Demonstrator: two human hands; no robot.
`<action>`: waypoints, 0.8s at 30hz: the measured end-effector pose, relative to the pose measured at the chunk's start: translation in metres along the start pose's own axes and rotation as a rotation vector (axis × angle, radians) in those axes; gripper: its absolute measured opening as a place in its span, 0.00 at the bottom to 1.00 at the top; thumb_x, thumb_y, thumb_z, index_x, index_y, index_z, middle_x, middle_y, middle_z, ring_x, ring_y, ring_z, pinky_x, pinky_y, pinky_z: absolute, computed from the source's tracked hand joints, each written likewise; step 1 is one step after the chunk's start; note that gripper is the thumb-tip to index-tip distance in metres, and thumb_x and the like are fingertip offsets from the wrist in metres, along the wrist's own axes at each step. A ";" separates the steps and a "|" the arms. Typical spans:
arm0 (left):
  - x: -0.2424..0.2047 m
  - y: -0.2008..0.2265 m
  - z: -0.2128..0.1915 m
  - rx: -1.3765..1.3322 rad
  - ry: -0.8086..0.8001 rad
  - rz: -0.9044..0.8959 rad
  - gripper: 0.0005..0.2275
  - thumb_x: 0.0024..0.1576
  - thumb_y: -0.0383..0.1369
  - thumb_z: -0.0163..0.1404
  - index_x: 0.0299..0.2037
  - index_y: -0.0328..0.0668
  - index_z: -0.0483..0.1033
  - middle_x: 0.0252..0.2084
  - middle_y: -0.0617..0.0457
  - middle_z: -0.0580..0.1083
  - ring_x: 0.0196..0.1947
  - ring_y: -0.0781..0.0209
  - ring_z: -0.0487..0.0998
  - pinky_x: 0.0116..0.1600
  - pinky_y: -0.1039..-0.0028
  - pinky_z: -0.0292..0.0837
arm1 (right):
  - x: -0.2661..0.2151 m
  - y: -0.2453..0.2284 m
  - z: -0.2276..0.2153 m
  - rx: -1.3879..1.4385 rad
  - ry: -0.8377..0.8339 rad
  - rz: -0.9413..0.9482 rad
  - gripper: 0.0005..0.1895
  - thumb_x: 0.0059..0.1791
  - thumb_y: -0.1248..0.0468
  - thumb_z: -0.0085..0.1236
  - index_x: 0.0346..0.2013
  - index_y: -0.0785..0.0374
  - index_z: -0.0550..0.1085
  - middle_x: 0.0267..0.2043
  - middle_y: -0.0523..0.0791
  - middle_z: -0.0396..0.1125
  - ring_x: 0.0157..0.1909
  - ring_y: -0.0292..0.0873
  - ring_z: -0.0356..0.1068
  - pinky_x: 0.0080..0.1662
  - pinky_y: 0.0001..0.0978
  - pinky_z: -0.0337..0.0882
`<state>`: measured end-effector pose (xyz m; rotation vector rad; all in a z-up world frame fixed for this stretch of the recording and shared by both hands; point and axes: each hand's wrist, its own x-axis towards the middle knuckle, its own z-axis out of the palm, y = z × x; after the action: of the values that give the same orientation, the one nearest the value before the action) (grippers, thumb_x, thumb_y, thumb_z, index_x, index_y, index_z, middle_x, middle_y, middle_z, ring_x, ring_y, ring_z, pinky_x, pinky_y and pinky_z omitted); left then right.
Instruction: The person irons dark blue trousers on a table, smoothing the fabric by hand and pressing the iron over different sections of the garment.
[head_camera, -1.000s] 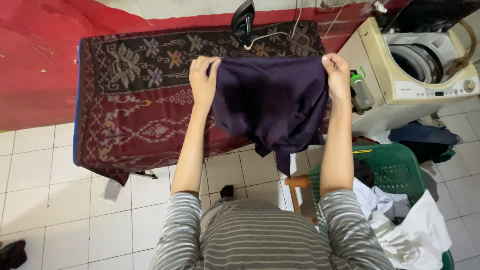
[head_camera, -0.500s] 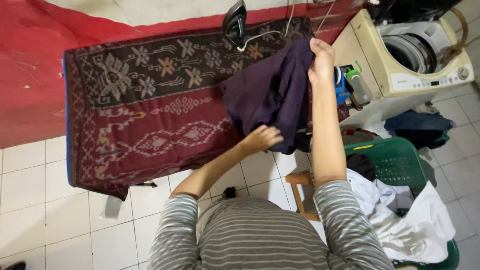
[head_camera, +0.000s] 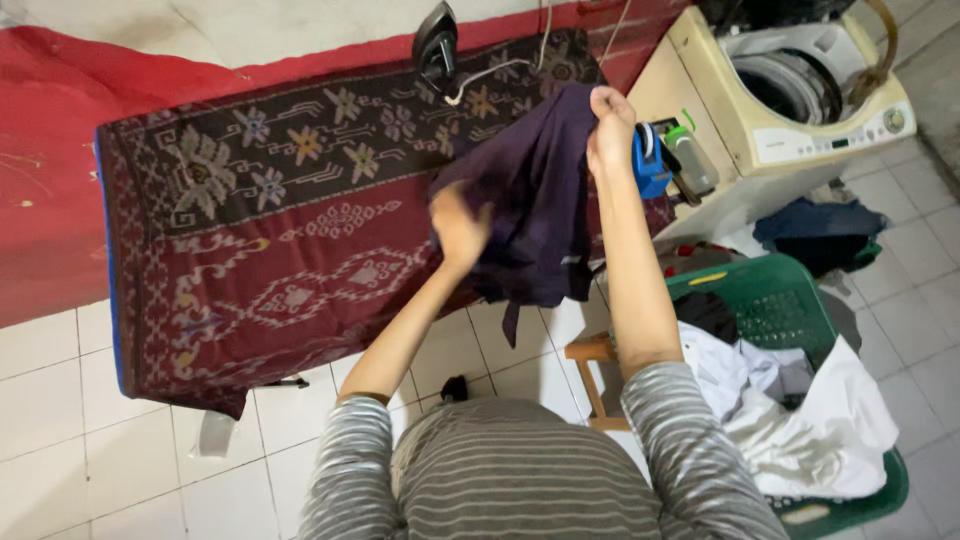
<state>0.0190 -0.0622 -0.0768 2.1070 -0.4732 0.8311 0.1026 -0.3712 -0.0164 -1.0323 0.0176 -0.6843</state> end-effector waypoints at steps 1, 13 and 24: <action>-0.011 -0.019 0.003 0.096 -0.038 -0.182 0.24 0.51 0.37 0.64 0.55 0.37 0.72 0.51 0.42 0.75 0.53 0.41 0.75 0.58 0.56 0.68 | -0.004 -0.001 -0.003 0.002 0.002 -0.016 0.02 0.52 0.73 0.56 0.36 0.67 0.77 0.36 0.41 0.71 0.41 0.34 0.69 0.48 0.27 0.69; -0.060 -0.108 0.047 -0.512 -0.486 -1.142 0.17 0.56 0.42 0.61 0.43 0.37 0.72 0.38 0.51 0.76 0.33 0.56 0.72 0.36 0.64 0.66 | -0.028 -0.014 0.019 0.001 -0.005 -0.030 0.05 0.53 0.74 0.56 0.42 0.65 0.76 0.39 0.40 0.72 0.44 0.33 0.68 0.51 0.25 0.67; 0.085 -0.012 0.032 -1.184 -0.222 -0.551 0.21 0.65 0.46 0.54 0.26 0.37 0.75 0.29 0.58 0.73 0.28 0.71 0.70 0.37 0.78 0.67 | -0.103 -0.001 0.017 -0.540 -0.615 0.284 0.12 0.58 0.59 0.54 0.47 0.61 0.81 0.30 0.36 0.61 0.32 0.32 0.56 0.36 0.27 0.56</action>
<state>0.0989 -0.0848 -0.0389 1.0958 -0.3311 -0.0687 0.0255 -0.3039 -0.0371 -1.6900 -0.1916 -0.0738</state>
